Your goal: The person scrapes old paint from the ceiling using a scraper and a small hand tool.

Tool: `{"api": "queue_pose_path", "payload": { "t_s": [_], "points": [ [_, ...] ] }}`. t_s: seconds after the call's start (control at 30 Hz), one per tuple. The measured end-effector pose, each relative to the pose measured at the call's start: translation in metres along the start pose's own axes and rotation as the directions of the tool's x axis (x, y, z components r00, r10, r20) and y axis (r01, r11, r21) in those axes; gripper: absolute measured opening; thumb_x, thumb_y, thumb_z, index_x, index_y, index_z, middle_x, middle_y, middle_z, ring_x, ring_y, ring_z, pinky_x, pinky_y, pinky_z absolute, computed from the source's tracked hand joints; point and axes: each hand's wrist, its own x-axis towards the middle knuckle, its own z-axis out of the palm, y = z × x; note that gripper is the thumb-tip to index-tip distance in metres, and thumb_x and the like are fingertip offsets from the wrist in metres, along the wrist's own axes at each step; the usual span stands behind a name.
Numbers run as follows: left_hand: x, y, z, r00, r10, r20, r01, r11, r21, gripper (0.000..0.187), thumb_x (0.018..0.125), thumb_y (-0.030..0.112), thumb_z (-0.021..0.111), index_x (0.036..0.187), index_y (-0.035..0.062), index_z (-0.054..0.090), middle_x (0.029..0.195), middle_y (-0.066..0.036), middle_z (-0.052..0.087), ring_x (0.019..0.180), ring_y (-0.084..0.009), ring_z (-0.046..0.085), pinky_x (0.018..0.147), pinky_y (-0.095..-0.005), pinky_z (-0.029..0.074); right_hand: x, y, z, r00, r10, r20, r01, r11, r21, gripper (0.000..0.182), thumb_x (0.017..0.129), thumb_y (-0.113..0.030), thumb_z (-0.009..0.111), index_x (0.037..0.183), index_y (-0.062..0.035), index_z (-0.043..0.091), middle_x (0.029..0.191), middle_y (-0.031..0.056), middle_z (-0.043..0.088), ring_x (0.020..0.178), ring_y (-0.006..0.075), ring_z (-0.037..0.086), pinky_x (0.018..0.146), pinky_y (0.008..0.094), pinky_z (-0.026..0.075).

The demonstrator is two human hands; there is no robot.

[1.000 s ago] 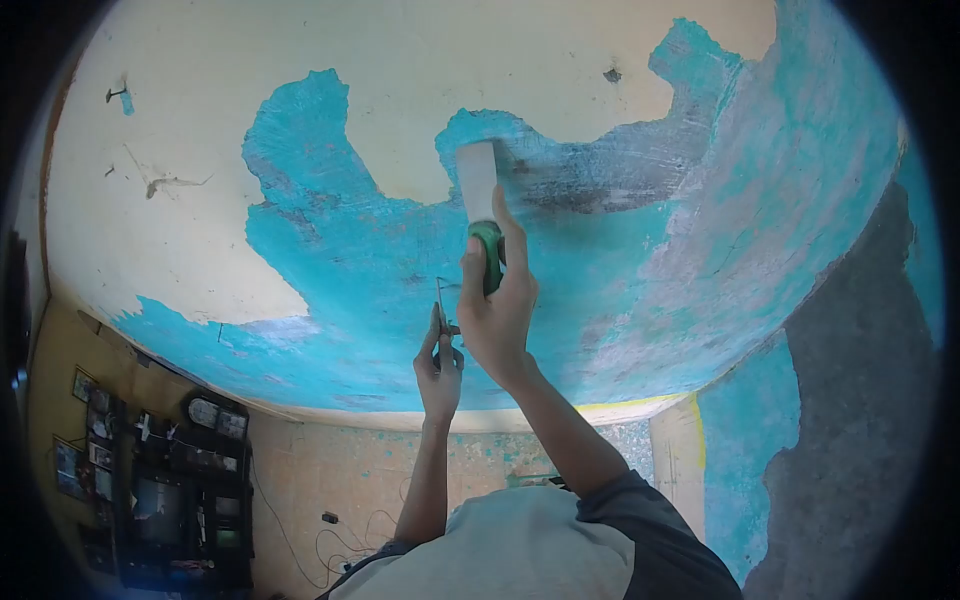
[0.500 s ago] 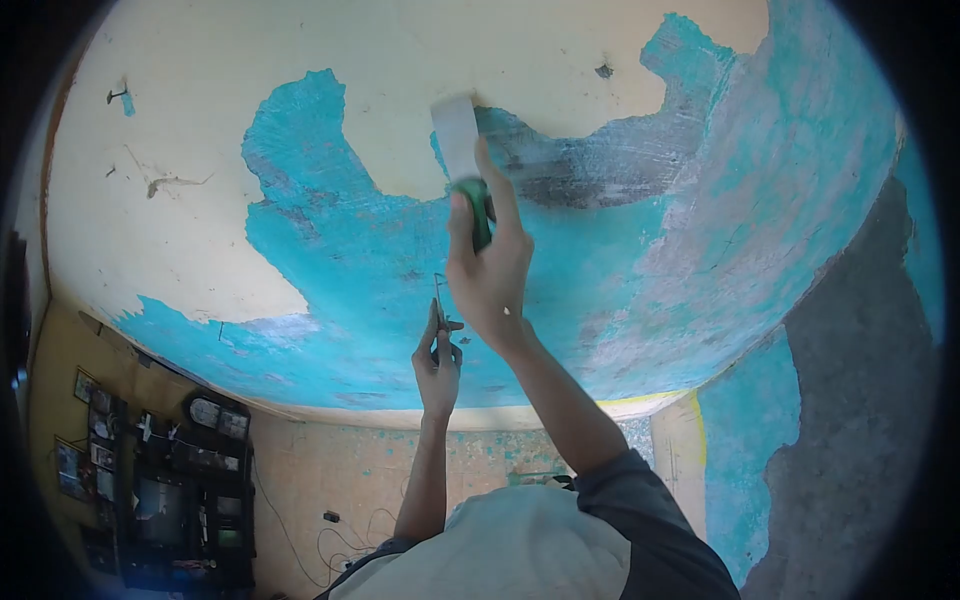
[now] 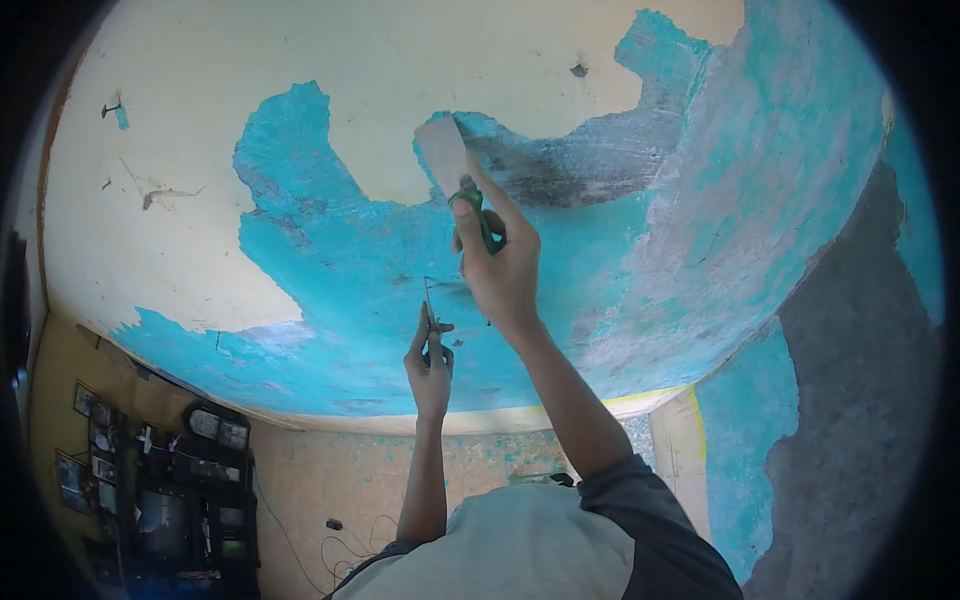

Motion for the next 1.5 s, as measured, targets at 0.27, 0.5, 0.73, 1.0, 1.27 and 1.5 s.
{"api": "queue_pose_path", "payload": {
  "t_s": [0.27, 0.5, 0.73, 1.0, 1.27, 1.5],
  "points": [
    [-0.002, 0.000, 0.002, 1.000, 0.003, -0.012, -0.003, 1.000, 0.021, 0.046, 0.112, 0.012, 0.043, 0.157, 0.0054, 0.046, 0.104, -0.009, 0.072, 0.060, -0.0048, 0.049, 0.053, -0.0247, 0.044, 0.020, -0.019, -0.010, 0.999, 0.011, 0.046, -0.013, 0.999, 0.043, 0.047, 0.106, -0.022, 0.065, 0.151, -0.0117, 0.057, 0.070, 0.0020, 0.063, 0.049, 0.0015, 0.045, 0.043, 0.0212, 0.033],
    [-0.003, 0.000, 0.006, 1.000, 0.004, -0.026, -0.004, 1.000, 0.017, 0.046, 0.112, 0.012, 0.044, 0.158, 0.0050, 0.046, 0.105, -0.010, 0.072, 0.061, -0.0048, 0.049, 0.054, -0.0253, 0.045, -0.003, -0.005, -0.016, 0.998, 0.064, 0.019, -0.064, 0.997, 0.046, 0.045, 0.106, -0.021, 0.065, 0.150, -0.0132, 0.059, 0.070, 0.0026, 0.063, 0.047, 0.0012, 0.043, 0.041, 0.0221, 0.032],
    [-0.003, 0.000, 0.007, 0.999, 0.010, -0.034, -0.010, 1.000, 0.007, 0.047, 0.111, 0.011, 0.044, 0.158, 0.0052, 0.046, 0.105, -0.009, 0.072, 0.061, -0.0050, 0.050, 0.054, -0.0244, 0.044, 0.010, -0.015, -0.016, 0.997, 0.058, 0.054, -0.059, 0.998, 0.026, 0.047, 0.106, -0.023, 0.066, 0.151, -0.0144, 0.058, 0.068, 0.0012, 0.063, 0.049, 0.0025, 0.045, 0.043, 0.0227, 0.034],
    [-0.004, 0.001, 0.011, 0.999, 0.008, -0.054, -0.007, 1.000, 0.018, 0.047, 0.111, 0.009, 0.044, 0.158, 0.0058, 0.046, 0.103, -0.009, 0.072, 0.059, -0.0052, 0.049, 0.052, -0.0243, 0.044, -0.015, 0.016, -0.037, 0.995, 0.098, 0.028, -0.098, 0.995, 0.009, 0.047, 0.106, -0.024, 0.066, 0.151, -0.0142, 0.058, 0.069, 0.0033, 0.064, 0.047, 0.0026, 0.044, 0.042, 0.0224, 0.033],
    [-0.005, 0.004, 0.013, 0.998, -0.008, -0.066, 0.010, 0.999, 0.044, 0.047, 0.111, 0.010, 0.043, 0.158, 0.0059, 0.045, 0.103, -0.009, 0.071, 0.060, -0.0050, 0.048, 0.053, -0.0244, 0.044, -0.005, -0.001, -0.035, 0.990, 0.129, 0.061, -0.133, 0.988, 0.074, 0.046, 0.106, -0.024, 0.065, 0.151, -0.0155, 0.057, 0.070, 0.0026, 0.063, 0.046, 0.0027, 0.044, 0.042, 0.0221, 0.032],
    [-0.006, 0.007, 0.013, 0.998, -0.007, -0.059, 0.010, 0.999, 0.048, 0.047, 0.111, 0.010, 0.043, 0.158, 0.0053, 0.046, 0.103, -0.009, 0.071, 0.060, -0.0052, 0.048, 0.053, -0.0251, 0.044, 0.013, -0.014, -0.037, 0.993, 0.106, 0.059, -0.113, 0.987, 0.116, 0.044, 0.106, -0.025, 0.066, 0.149, -0.0146, 0.060, 0.072, 0.0037, 0.064, 0.047, 0.0025, 0.044, 0.042, 0.0220, 0.032]
  ]
}}
